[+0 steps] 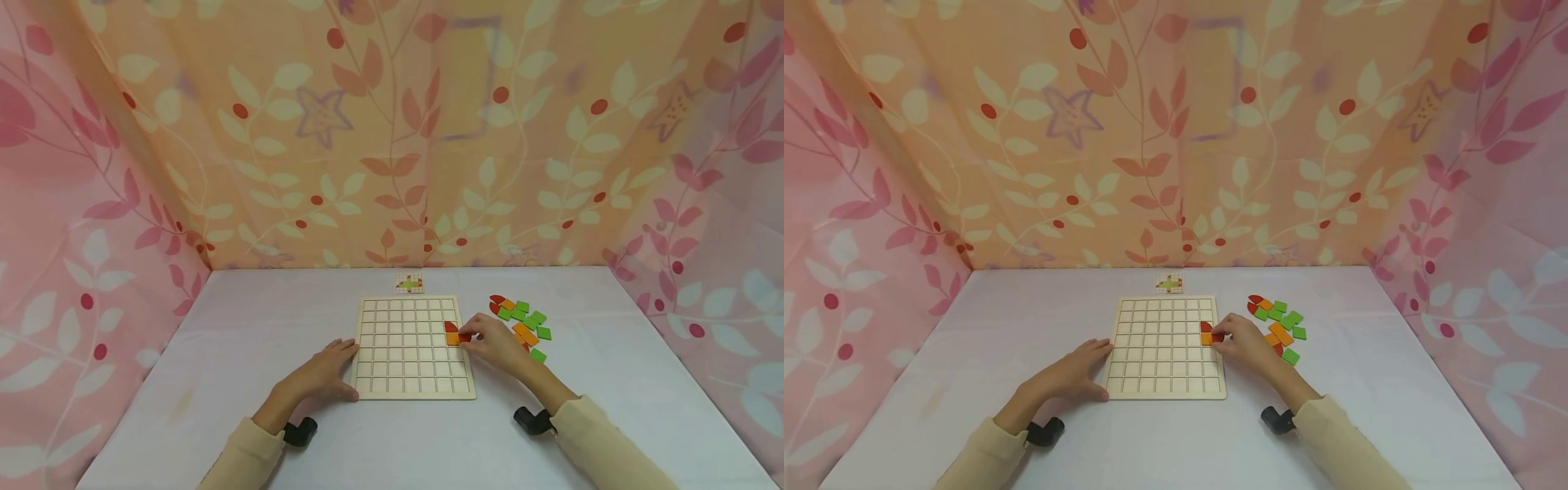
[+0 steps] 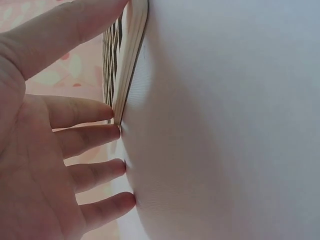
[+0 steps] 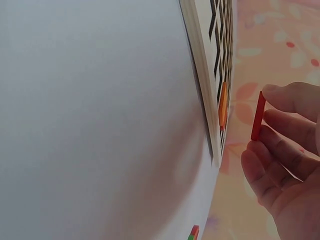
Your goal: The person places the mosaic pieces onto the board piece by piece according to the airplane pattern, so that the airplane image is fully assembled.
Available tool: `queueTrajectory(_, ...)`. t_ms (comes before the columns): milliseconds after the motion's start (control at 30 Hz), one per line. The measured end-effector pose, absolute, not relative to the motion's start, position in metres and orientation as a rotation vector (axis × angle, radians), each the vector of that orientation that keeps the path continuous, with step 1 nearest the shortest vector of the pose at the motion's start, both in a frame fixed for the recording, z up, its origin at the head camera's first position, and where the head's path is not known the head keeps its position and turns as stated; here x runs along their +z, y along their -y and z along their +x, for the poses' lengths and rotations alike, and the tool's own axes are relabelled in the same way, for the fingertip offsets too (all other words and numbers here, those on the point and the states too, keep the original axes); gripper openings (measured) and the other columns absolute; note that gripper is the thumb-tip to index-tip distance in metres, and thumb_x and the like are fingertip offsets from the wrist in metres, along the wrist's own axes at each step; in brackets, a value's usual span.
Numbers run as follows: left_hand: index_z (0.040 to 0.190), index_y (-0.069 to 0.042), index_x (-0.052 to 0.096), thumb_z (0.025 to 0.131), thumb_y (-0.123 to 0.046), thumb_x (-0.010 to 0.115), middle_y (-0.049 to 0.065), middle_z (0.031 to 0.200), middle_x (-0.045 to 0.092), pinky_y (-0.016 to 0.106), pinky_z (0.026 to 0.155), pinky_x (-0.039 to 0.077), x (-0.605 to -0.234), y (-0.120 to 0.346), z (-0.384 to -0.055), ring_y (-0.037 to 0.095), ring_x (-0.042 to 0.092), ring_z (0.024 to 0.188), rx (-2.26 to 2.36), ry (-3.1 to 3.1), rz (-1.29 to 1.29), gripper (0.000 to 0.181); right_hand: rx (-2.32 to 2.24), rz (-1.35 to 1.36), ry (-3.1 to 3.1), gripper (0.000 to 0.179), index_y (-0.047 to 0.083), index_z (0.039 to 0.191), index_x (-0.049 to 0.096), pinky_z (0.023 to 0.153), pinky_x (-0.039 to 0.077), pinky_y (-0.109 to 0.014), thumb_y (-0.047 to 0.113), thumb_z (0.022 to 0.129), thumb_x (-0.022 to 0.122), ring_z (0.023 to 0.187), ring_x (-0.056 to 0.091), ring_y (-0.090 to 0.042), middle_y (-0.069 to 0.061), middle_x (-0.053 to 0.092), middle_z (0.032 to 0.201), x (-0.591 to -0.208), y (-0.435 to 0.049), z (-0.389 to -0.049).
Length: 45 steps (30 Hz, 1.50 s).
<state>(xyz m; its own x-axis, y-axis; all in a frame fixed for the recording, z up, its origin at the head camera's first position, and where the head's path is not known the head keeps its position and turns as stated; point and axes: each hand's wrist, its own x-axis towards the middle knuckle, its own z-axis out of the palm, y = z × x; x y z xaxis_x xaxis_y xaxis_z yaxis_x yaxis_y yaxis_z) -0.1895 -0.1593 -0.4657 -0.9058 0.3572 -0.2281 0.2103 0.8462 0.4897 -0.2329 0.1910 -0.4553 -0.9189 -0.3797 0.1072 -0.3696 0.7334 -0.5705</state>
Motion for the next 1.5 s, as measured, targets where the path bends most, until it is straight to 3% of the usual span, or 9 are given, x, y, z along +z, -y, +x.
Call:
queueTrajectory(500,0.146,-0.002,0.042,0.068,-0.026,0.089,0.012,0.156,0.038,0.06,0.115,0.026,-0.463,0.165,-0.189,0.039,0.024,0.148,0.688,-2.703,0.453,0.094,-0.875,-0.585,-2.876,0.019,0.006,0.099,0.074,0.072,0.05,-0.022,0.014,0.082,0.077,0.083,0.054,-0.014,0.0,0.063,0.096,-0.461,-0.179,-0.227)
queueTrajectory(1233,0.146,0.0,0.042,0.066,-0.026,0.089,0.015,0.155,0.037,0.06,0.115,0.026,-0.465,0.163,-0.188,0.041,0.025,0.147,0.673,-2.708,0.469,0.096,-0.634,-0.69,-2.916,0.021,0.007,0.098,0.075,0.075,0.05,-0.026,0.018,0.081,0.079,0.079,0.05,-0.01,0.004,0.059,0.087,-0.468,-0.168,-0.227)
queueTrajectory(1500,0.146,-0.001,0.042,0.066,-0.027,0.089,0.014,0.156,0.037,0.06,0.115,0.026,-0.465,0.164,-0.189,0.04,0.024,0.147,0.661,-2.706,0.467,0.096,-0.627,-0.727,-2.925,0.013,0.008,0.094,0.076,0.074,0.05,-0.025,0.012,0.082,0.076,0.079,0.05,-0.009,0.005,0.059,0.086,-0.466,-0.168,-0.227)
